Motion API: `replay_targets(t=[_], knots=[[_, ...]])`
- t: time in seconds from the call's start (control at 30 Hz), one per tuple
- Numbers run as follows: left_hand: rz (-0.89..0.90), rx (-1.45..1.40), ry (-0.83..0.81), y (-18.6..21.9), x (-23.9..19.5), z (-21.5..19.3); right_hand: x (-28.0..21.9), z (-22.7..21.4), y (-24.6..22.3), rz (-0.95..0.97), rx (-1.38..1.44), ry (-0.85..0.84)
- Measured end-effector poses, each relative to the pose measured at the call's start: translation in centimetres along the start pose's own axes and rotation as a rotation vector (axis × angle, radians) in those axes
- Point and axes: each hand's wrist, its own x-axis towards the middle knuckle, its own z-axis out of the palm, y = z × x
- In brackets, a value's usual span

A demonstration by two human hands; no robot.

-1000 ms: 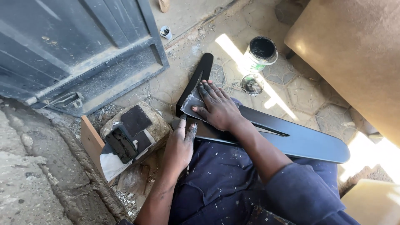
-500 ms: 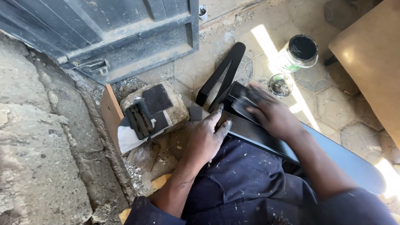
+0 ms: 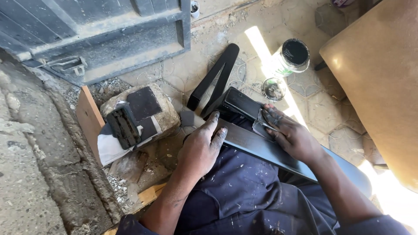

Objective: The person sits on the floor and sands a black metal chair leg using a piece of sandpaper. They hold the leg with one hand and rub the sandpaper along its surface with the other hand.

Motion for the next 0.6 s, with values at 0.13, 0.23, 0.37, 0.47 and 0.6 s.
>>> replay_targets(t=[0.13,0.23,0.37,0.47,0.6], knots=[[0.018,0.014,0.009,-0.1,0.4,0.2,4.0,2.0,-0.1,-0.036,0.013,-0.008],[0.054,0.042,0.007,0.1,0.1,-0.2,9.1,6.1,-0.5,-0.163,-0.024,0.018],[0.075,-0.067,0.027,0.2,-0.8,-1.0,11.5,7.7,-0.9,-0.163,0.011,0.005],[0.082,-0.15,0.027,1.2,-1.2,-1.5,10.4,5.4,-1.8,-0.136,0.065,0.032],[0.049,-0.275,0.085,0.2,-1.8,-0.5,3.2,2.4,-1.6,0.479,0.163,0.018]])
